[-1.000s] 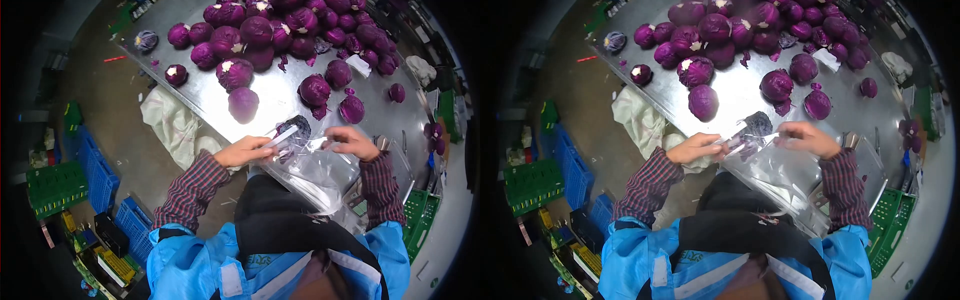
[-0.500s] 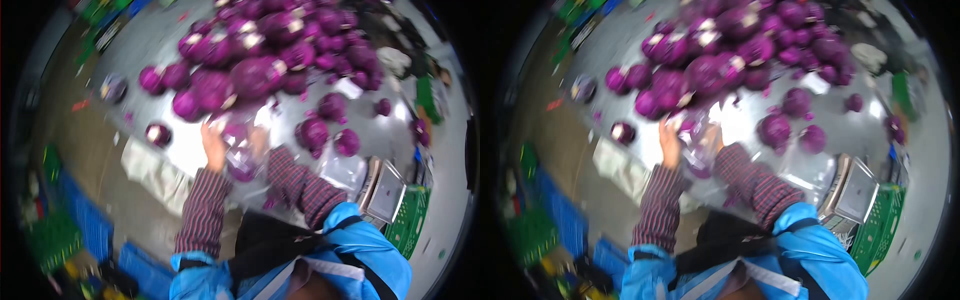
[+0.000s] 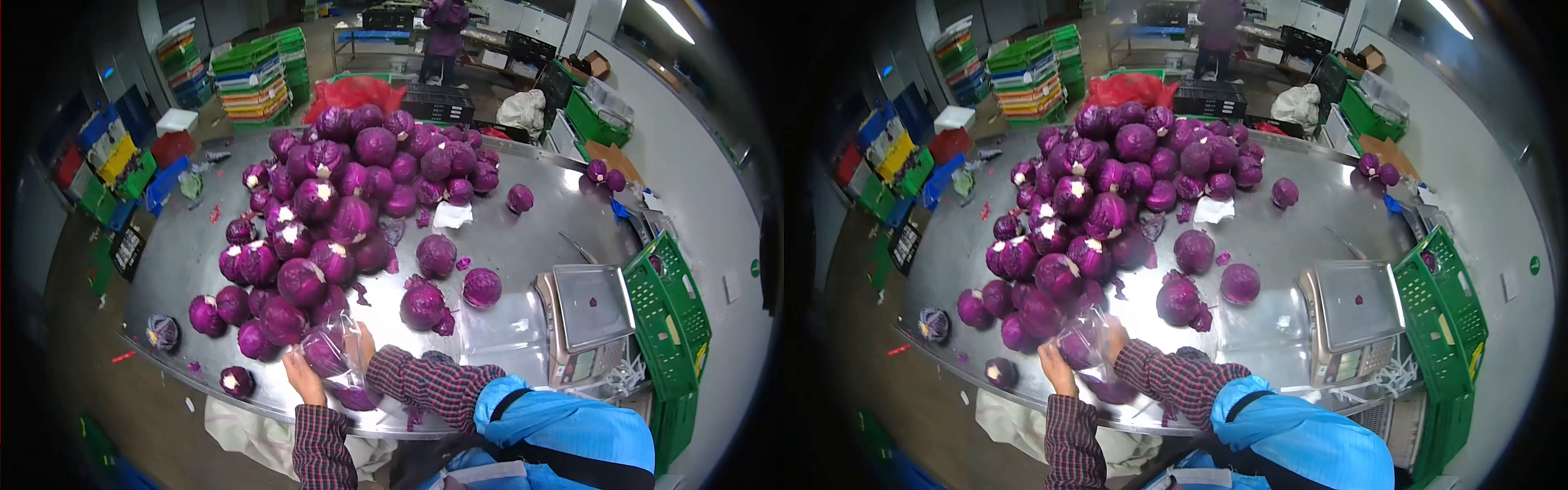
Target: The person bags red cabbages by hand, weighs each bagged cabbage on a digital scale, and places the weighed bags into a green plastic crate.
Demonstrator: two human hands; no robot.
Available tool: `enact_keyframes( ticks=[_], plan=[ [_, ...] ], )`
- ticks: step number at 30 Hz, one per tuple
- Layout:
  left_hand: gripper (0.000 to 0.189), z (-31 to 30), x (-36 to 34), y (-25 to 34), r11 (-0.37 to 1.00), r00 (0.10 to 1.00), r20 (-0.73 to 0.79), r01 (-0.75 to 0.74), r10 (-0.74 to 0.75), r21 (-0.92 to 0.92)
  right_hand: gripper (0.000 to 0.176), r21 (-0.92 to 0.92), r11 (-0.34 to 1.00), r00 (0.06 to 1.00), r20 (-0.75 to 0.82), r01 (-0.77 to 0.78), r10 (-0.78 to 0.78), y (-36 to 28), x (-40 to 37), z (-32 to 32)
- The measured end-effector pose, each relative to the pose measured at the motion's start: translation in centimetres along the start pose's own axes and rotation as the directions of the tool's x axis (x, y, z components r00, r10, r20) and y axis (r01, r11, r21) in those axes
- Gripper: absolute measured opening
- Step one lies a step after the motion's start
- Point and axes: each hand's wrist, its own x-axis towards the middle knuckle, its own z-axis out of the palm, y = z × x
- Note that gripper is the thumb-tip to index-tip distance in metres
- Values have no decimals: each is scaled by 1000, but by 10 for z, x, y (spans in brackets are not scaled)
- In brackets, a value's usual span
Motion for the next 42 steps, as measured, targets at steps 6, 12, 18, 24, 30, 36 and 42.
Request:
enact_keyframes(
  ticks=[6,12,18,24,30,36,42],
  plan=[
    [21,-7,26,-43,958,968,-15,246,-251,-148,22,-51,994,982,-158,100,-107,-3,2,21],
    [21,-2,9,-14,954,982,42,189,-184,-231,16,168,985,996,-68,-47,59,-1,8,6],
    [23,29,-37,68,923,956,292,140,-31,-359,14,320,911,963,-31,262,-266,-72,-39,-91],
    [20,85,-93,110,833,851,508,181,135,-523,19,37,848,839,-172,529,-516,-95,-107,-195],
    [22,127,-150,146,904,708,679,140,193,-403,17,90,917,908,-208,388,-364,-53,-153,-286],
    [19,168,-233,153,831,633,768,373,97,-412,15,740,666,995,-50,93,-84,22,-177,-349],
    [10,138,-283,202,884,437,782,-356,445,-304,14,682,725,769,413,95,-489,-17,-222,-447]
  ],
)
